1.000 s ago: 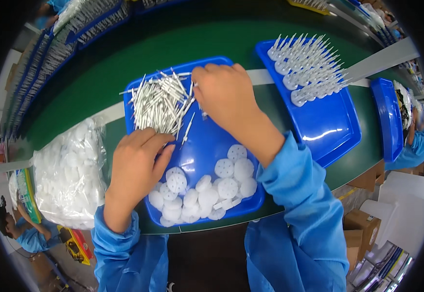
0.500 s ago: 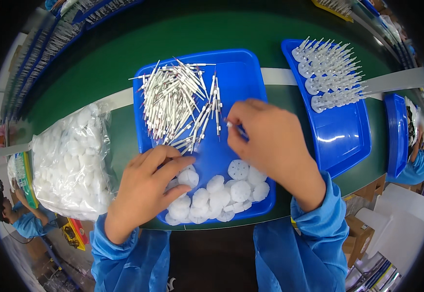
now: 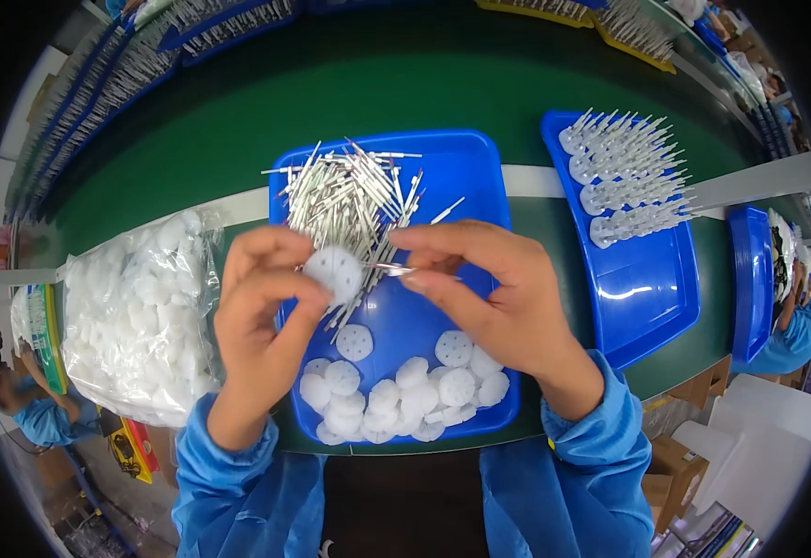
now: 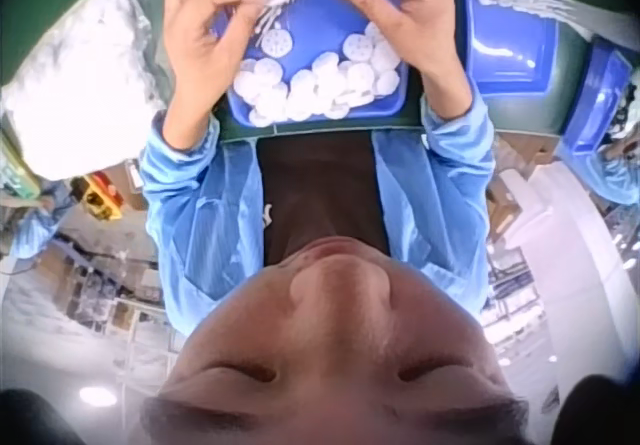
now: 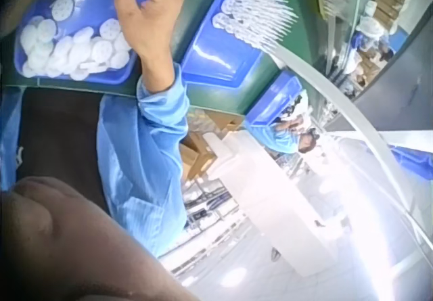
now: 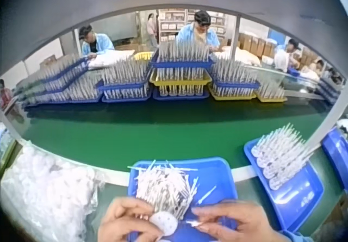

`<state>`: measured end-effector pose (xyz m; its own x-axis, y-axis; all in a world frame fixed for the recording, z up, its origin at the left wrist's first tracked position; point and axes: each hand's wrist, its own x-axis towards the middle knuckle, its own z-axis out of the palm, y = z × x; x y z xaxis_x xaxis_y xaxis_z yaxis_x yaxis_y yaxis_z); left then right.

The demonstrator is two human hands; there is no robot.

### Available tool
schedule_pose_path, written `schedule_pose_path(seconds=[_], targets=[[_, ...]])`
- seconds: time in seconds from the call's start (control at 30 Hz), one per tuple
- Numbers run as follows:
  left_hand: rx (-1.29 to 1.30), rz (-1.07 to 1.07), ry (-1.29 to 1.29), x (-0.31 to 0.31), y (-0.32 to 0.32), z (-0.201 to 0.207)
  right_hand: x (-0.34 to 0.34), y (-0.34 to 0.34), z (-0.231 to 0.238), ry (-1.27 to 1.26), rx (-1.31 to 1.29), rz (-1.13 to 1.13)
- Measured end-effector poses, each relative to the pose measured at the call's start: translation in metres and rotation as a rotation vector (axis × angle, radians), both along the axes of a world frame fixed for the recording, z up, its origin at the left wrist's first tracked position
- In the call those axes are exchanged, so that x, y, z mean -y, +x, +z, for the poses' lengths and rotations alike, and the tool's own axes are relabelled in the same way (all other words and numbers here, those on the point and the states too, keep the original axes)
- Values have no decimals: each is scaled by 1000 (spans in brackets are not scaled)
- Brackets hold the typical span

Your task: The person inserts thin white sticks into the holes of white circular cotton pads. The person picks up a cotton pad and a stick, aligns them, and pushes the stick through the pad. The finished swabs are placed into a blue tray with other completed units.

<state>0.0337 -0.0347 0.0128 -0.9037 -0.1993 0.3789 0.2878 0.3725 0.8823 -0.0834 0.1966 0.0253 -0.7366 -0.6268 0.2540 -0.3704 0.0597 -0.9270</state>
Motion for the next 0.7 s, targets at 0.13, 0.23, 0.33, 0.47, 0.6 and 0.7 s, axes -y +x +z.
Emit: schedule_pose_path(seconds=[0.13, 0.23, 0.33, 0.47, 0.6, 0.7], targets=[[-95, 40, 226, -17, -26, -5, 9, -1, -7, -144, 25, -14], [-155, 38, 219, -15, -30, -19, 6, 2, -17, -234, 72, -68], [-189, -8, 168, -11, -27, -32, 5, 9, -18, -222, 138, -103], [75, 15, 295, -18, -16, -29, 9, 14, -13, -65, -1, -76], [-53, -38, 367, -21, -22, -27, 7, 15, -16, -114, 68, -74], [60, -70, 554, -22, -18, -21, 13, 18, -19, -175, 124, -133]])
